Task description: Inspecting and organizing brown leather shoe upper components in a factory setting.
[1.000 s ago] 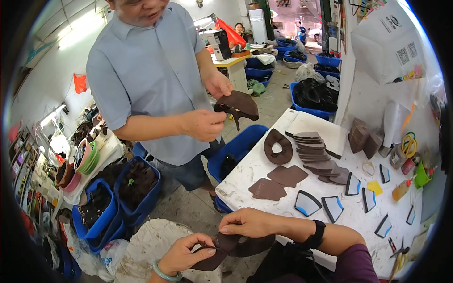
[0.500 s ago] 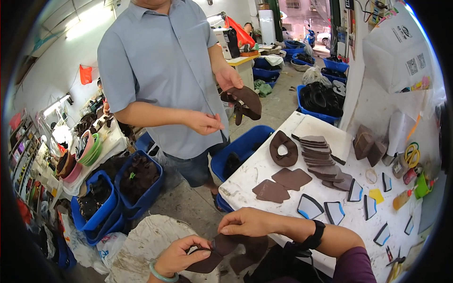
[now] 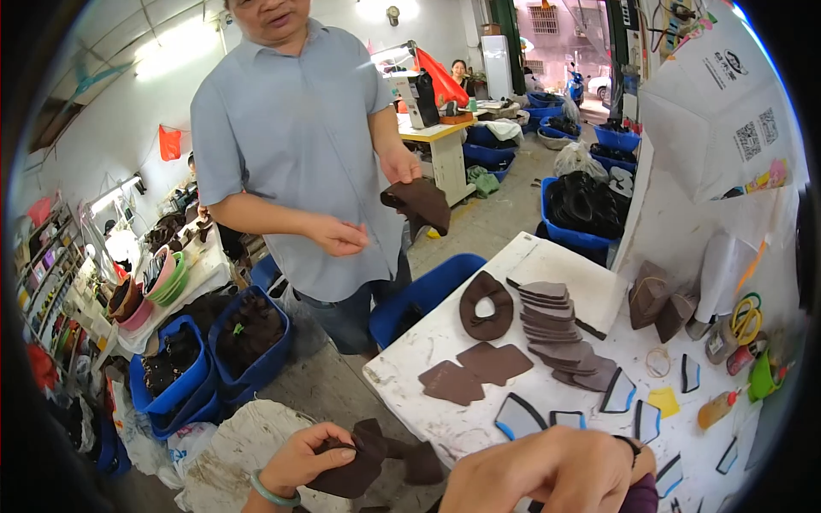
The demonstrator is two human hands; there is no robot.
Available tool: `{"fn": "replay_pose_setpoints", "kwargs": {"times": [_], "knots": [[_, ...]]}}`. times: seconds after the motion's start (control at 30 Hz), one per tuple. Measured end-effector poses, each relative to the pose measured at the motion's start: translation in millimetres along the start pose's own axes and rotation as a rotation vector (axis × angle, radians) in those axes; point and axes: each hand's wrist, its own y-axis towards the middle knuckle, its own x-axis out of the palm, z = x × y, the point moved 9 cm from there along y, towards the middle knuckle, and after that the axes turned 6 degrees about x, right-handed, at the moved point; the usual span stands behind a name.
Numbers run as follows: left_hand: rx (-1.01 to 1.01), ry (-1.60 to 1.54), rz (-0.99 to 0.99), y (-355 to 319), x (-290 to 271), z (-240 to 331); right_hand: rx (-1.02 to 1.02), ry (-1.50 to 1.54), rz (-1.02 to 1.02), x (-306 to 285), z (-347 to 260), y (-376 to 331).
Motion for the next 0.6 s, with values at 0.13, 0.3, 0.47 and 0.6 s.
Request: {"fn": "replay_pose_setpoints", "kwargs": {"times": [0.13, 0.3, 0.47, 0.6], "knots": [[-0.071, 0.016, 0.018, 13.8, 36.0, 40.1, -0.258, 0.073, -0.041, -3.4, -56.4, 15.6], [-0.063, 0.061, 0.037, 6.9, 65.2, 120.0, -0.441, 0.102, -0.015, -0.3, -134.0, 50.5], [-0.075, 0.038, 0.079, -23.1, 81.2, 187.8, -0.466, 0.151, 0.012, 23.6, -175.5, 78.8], [0.016, 0.058, 0.123, -45.9, 81.2, 226.5, -0.206, 0.067, -0.032, 25.3, -183.4, 83.6]]}}
